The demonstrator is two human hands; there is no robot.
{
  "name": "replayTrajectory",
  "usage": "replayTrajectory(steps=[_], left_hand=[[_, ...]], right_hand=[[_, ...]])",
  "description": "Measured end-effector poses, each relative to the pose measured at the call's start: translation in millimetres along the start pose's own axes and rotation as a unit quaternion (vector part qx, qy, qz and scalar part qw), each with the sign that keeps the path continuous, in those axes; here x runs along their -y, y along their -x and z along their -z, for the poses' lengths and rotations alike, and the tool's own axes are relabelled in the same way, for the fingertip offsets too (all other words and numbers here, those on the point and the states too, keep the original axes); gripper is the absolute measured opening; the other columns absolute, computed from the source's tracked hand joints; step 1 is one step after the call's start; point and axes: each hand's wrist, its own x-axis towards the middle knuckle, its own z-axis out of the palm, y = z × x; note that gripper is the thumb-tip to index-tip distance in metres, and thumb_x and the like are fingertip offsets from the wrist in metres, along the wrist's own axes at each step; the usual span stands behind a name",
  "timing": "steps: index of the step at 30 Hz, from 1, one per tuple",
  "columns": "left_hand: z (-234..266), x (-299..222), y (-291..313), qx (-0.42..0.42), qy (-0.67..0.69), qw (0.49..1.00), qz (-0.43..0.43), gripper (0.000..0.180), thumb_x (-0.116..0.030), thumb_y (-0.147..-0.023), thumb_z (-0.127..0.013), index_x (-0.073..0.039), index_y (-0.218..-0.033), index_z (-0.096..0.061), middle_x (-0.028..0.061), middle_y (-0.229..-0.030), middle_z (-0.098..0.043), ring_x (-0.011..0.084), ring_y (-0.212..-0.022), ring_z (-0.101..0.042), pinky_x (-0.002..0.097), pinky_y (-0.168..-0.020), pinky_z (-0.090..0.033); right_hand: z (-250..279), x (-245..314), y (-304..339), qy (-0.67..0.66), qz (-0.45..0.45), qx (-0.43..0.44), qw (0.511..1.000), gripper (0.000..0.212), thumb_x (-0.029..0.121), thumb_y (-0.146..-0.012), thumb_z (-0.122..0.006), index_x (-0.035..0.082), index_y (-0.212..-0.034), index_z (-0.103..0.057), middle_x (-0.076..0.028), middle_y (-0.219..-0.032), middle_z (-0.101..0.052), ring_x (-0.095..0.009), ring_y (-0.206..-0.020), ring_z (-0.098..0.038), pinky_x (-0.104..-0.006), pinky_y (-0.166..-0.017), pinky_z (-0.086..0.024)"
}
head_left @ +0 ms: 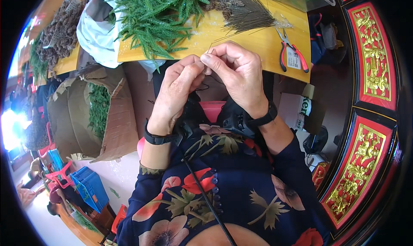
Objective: Trimming and assembling small artificial evergreen branches into larger pieces.
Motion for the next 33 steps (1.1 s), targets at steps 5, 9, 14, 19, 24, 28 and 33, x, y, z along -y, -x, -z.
replayTrajectory(steps=[5, 9, 14, 19, 24, 28, 33], left_hand=[[0, 5, -1, 0.010, 0.057, 0.998, -0.031, 0.018, -0.015, -0.088, -0.048, -0.004, -0.077, -0.056, -0.0074, -0.061, -0.039, 0.0018, -0.054, -0.028, 0.0194, -0.049, -0.020], [1, 7, -1, 0.009, 0.092, 0.996, -0.021, 0.017, -0.015, -0.087, -0.048, -0.004, -0.076, -0.055, -0.0076, -0.060, -0.037, 0.0023, -0.052, -0.026, 0.0202, -0.048, -0.018], [6, 10, -4, 0.018, 0.155, 0.987, 0.020, 0.017, -0.017, -0.086, -0.048, -0.005, -0.075, -0.054, -0.0078, -0.059, -0.033, 0.0027, -0.052, -0.024, 0.0210, -0.047, -0.017], [4, 8, -1, 0.008, 0.147, 0.988, 0.039, 0.017, -0.018, -0.086, -0.047, -0.006, -0.075, -0.053, -0.0081, -0.059, -0.031, 0.0027, -0.052, -0.024, 0.0211, -0.047, -0.017], [0, 8, 1, 0.001, 0.060, 0.998, -0.013, 0.019, -0.020, -0.086, -0.047, -0.007, -0.075, -0.054, -0.0084, -0.059, -0.030, 0.0031, -0.052, -0.024, 0.0213, -0.047, -0.017], [9, 8, 1, 0.053, 0.111, 0.990, 0.074, 0.019, -0.022, -0.087, -0.047, -0.006, -0.078, -0.054, -0.0084, -0.059, -0.030, 0.0038, -0.051, -0.023, 0.0216, -0.047, -0.017], [12, 9, 0, 0.072, 0.163, 0.979, 0.096, 0.021, -0.023, -0.089, -0.046, -0.005, -0.081, -0.054, -0.0084, -0.059, -0.029, 0.0046, -0.051, -0.023, 0.0222, -0.047, -0.018]], right_hand=[[-4, 5, 7, -0.108, -0.067, -0.025, 0.992, 0.007, 0.006, -0.088, -0.064, 0.001, -0.084, -0.064, 0.003, -0.069, -0.059, 0.000, -0.058, -0.045, -0.0159, -0.050, -0.033], [-5, 3, 11, -0.255, -0.153, -0.021, 0.955, 0.008, 0.008, -0.088, -0.064, 0.001, -0.084, -0.065, 0.003, -0.069, -0.058, 0.001, -0.058, -0.044, -0.0157, -0.050, -0.031], [-5, 5, 10, -0.203, -0.157, -0.024, 0.966, 0.009, 0.007, -0.089, -0.064, -0.001, -0.085, -0.065, 0.002, -0.073, -0.061, -0.002, -0.062, -0.050, -0.0176, -0.054, -0.037], [-5, -6, 14, -0.039, 0.008, -0.040, 0.998, 0.005, 0.003, -0.084, -0.067, -0.002, -0.084, -0.065, -0.005, -0.071, -0.063, -0.009, -0.063, -0.058, -0.0212, -0.057, -0.045], [17, 6, 2, 0.181, 0.213, 0.037, 0.959, 0.010, -0.003, -0.077, -0.071, 0.000, -0.086, -0.066, -0.006, -0.079, -0.064, -0.014, -0.070, -0.062, -0.0239, -0.061, -0.048], [25, 2, -8, 0.196, 0.278, 0.081, 0.937, 0.016, -0.004, -0.074, -0.072, 0.002, -0.088, -0.067, -0.007, -0.086, -0.063, -0.016, -0.070, -0.063, -0.0244, -0.061, -0.049], [27, 0, -10, 0.181, 0.278, 0.098, 0.938, 0.018, -0.005, -0.073, -0.072, 0.002, -0.089, -0.068, -0.007, -0.094, -0.061, -0.017, -0.071, -0.063, -0.0256, -0.062, -0.050]])
